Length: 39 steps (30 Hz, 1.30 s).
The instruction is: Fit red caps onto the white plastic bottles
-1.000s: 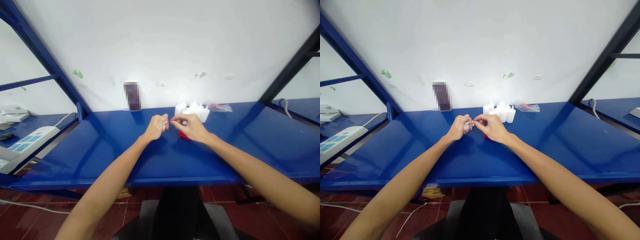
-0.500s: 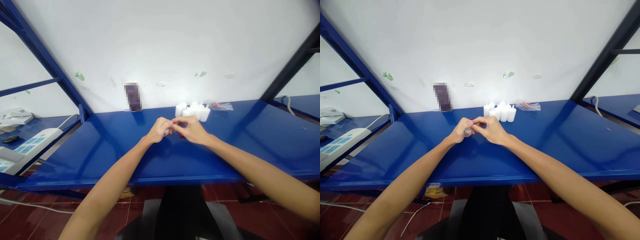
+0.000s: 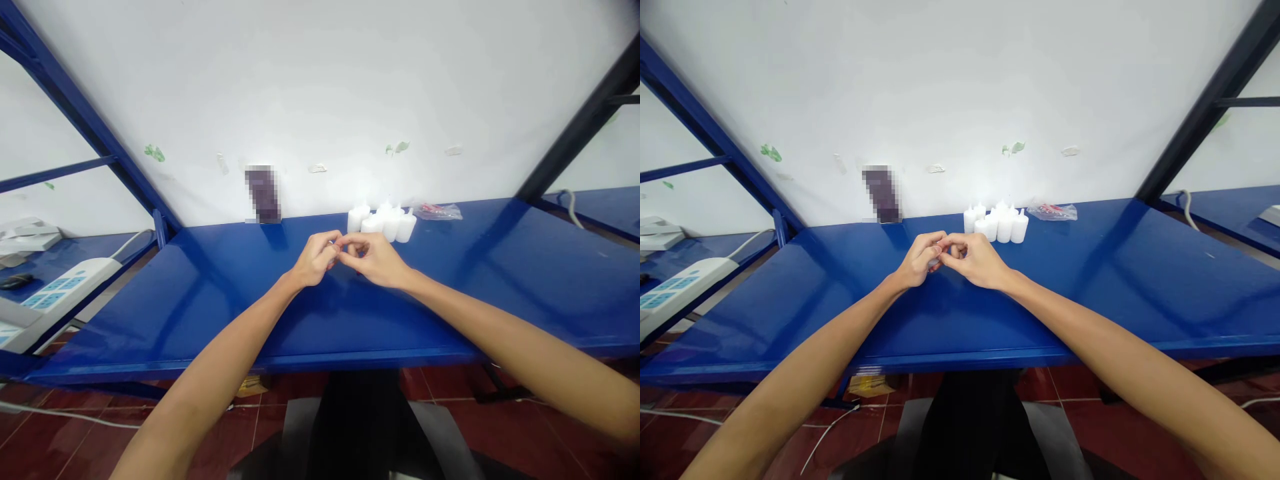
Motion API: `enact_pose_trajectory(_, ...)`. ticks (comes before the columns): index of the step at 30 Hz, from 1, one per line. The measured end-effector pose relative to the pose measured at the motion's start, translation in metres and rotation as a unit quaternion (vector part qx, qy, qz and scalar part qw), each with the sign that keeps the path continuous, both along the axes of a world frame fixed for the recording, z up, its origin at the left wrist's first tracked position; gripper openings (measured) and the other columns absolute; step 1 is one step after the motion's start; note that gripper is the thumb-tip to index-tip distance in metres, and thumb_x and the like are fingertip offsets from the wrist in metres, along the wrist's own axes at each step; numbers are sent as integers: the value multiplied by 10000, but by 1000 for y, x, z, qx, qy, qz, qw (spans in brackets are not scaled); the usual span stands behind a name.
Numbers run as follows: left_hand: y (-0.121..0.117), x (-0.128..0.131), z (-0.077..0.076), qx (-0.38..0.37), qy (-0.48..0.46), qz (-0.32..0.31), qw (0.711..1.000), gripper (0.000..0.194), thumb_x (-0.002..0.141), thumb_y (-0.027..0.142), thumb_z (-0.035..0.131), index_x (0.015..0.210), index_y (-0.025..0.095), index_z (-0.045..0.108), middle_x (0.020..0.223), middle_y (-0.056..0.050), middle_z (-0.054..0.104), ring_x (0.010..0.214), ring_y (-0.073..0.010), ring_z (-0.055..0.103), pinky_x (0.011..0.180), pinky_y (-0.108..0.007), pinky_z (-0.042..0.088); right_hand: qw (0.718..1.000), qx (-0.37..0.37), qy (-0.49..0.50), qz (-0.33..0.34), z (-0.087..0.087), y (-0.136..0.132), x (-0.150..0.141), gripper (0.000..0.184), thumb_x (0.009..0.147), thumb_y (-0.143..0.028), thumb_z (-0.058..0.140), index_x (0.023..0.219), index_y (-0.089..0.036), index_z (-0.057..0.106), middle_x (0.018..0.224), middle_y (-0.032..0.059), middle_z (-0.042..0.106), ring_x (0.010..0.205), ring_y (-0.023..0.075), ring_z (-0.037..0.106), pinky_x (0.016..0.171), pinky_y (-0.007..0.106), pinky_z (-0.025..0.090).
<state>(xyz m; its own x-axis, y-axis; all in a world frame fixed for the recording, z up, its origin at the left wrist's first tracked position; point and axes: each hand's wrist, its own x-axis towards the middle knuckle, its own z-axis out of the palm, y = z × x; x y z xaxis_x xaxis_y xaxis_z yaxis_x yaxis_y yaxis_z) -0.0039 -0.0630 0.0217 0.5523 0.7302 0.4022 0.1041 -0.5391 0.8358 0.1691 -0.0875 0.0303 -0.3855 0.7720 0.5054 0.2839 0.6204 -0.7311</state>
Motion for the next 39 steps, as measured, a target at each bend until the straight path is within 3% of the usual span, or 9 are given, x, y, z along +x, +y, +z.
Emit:
enact_pose_trajectory(5,1,-8,10,96,78,80,989,411,928,538,437,1141,194,510,589,61,506,509,-105,445,545,-232,340,996,-6,60,-68,4,7,5,223,836,-381,646,881,-165,678,485,-77,439,451,86,379,485,254,329)
enact_pose_trajectory(8,4,-16,13,184,193,137,954,434,873,513,564,1179,206,555,586,65,526,530,-109,472,591,-237,346,991,0,68,-114,6,12,11,187,822,-350,657,864,-168,668,485,-73,443,453,92,390,489,261,334)
enact_pose_trajectory(11,8,-19,10,219,250,160,929,422,864,516,583,1166,222,617,592,53,552,553,-124,518,616,-242,363,993,4,27,-114,5,14,13,179,824,-336,652,863,-163,679,490,-71,432,462,98,391,501,270,336)
enact_pose_trajectory(16,19,-20,2,196,248,223,922,463,889,573,550,1192,245,672,627,24,606,577,-147,558,599,-250,355,989,45,-62,-127,3,20,16,242,888,-346,586,988,-156,698,580,-30,534,536,130,470,585,289,387)
enact_pose_trajectory(19,28,-27,-2,152,255,287,911,510,868,631,560,1176,254,712,666,0,648,609,-164,586,604,-260,361,964,78,-189,-168,5,23,24,219,893,-296,551,798,-166,698,716,50,630,649,173,543,643,312,390)
enact_pose_trajectory(21,33,-33,-5,139,280,298,902,537,855,667,556,1163,264,732,703,-18,678,638,-179,605,613,-268,365,944,53,-279,-166,7,24,31,257,884,-262,536,681,-179,670,692,61,638,639,187,551,630,319,363)
enact_pose_trajectory(25,36,-37,-7,140,334,293,885,635,842,727,520,1207,249,723,771,-58,723,719,-221,651,644,-278,392,917,24,-382,-117,7,23,39,232,897,-246,508,785,-191,703,732,66,684,659,207,580,671,331,345)
enact_pose_trajectory(30,32,-31,-5,146,382,299,863,583,882,691,491,1243,284,700,824,-56,748,824,-252,693,708,-295,448,888,59,-446,-98,4,23,39,297,950,-313,424,867,-183,678,970,114,663,849,252,594,805,400,335)
enact_pose_trajectory(39,29,-23,-3,176,403,311,842,488,895,602,506,1206,261,665,832,-36,748,844,-271,713,719,-316,485,888,63,-446,-92,2,24,34,271,967,-262,399,863,-172,633,940,115,662,860,248,604,777,372,346)
